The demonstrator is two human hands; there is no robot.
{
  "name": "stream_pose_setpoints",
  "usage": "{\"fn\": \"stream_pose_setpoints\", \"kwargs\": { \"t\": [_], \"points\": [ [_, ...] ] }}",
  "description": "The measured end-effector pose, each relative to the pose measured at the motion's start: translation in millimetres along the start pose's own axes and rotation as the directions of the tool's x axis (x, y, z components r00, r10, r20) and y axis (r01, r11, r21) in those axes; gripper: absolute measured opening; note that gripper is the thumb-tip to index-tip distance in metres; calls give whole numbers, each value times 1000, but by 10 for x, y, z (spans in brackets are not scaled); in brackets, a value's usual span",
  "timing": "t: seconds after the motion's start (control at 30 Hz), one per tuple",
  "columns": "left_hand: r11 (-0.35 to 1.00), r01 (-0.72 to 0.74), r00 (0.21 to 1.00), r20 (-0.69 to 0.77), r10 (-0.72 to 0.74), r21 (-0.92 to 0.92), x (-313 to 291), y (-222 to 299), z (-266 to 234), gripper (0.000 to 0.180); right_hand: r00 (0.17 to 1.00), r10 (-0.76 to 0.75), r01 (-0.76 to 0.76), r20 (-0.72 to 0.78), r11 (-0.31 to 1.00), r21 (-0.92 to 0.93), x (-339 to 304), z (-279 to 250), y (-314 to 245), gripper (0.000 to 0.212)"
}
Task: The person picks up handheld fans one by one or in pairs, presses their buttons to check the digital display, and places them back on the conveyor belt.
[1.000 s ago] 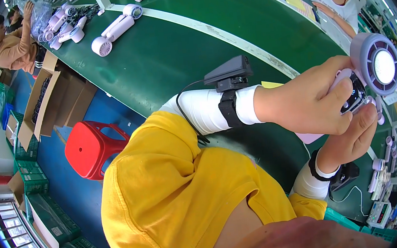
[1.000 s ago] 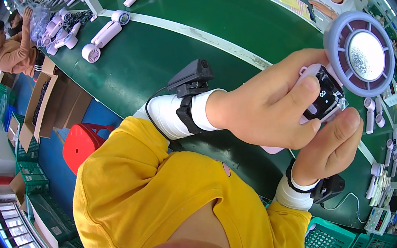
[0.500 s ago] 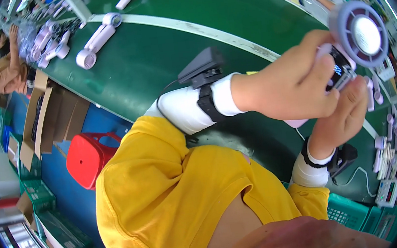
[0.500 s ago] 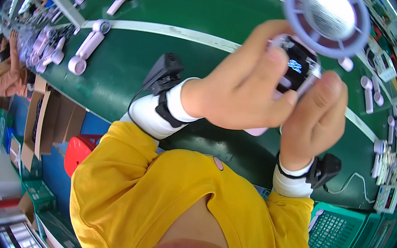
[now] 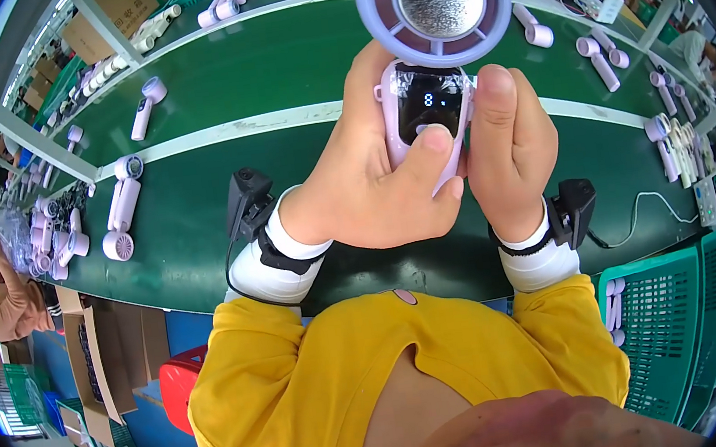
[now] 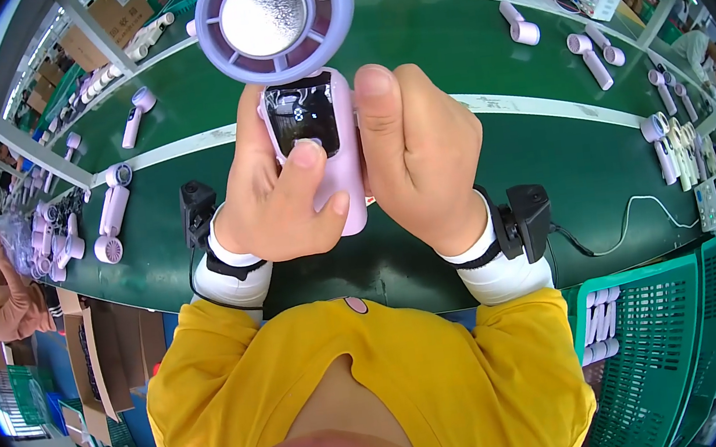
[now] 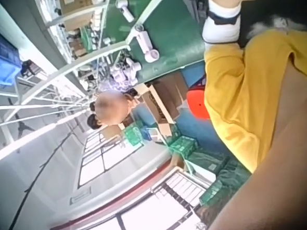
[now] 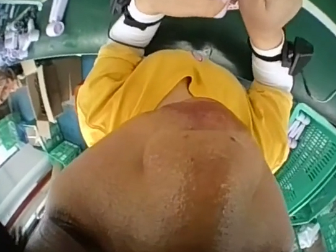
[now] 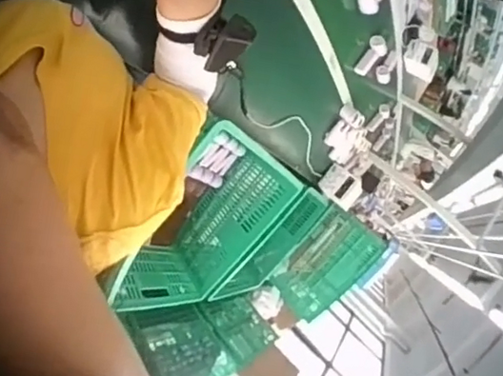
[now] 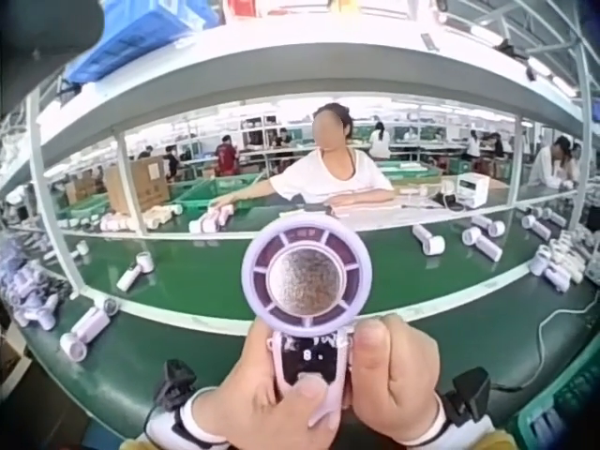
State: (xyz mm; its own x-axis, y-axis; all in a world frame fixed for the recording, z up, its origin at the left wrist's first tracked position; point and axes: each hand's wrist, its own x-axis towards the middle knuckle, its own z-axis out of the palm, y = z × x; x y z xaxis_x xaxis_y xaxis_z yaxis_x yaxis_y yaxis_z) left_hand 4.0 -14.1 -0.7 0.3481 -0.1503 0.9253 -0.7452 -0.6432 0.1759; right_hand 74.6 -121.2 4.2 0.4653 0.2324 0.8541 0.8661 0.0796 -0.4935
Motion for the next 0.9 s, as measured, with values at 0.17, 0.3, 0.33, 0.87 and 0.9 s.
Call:
{"fn": "stream_pose_setpoints", "kwargs": {
  "t": [0.17, 0.3, 0.33, 0.87, 0.9],
  "points": [
    [783, 426, 892, 69, -446, -454, 1, 93, -36, 58, 997, -55, 58, 47, 996, -68, 32, -30, 23, 32],
    [414, 421, 822, 146, -551, -807, -26, -32, -204, 53, 992, -124, 119, -36, 987, -107, 104, -69, -11, 32],
    [239, 363, 810, 178, -559, -901, -40, -58, -259, 50, 987, -82, 72, -135, 994, -76, 118, -106, -12, 32],
    [863, -285, 741, -667, -77, -416, -204, 500, -512, 43, 988, -37, 44, -151, 998, 44, 145, -225, 143, 30],
    [968, 154, 647, -720, -251, -199, -112, 287, -562, 29, 987, -45, 51, -155, 998, 37, 174, -285, 87, 30]
  ]
}}
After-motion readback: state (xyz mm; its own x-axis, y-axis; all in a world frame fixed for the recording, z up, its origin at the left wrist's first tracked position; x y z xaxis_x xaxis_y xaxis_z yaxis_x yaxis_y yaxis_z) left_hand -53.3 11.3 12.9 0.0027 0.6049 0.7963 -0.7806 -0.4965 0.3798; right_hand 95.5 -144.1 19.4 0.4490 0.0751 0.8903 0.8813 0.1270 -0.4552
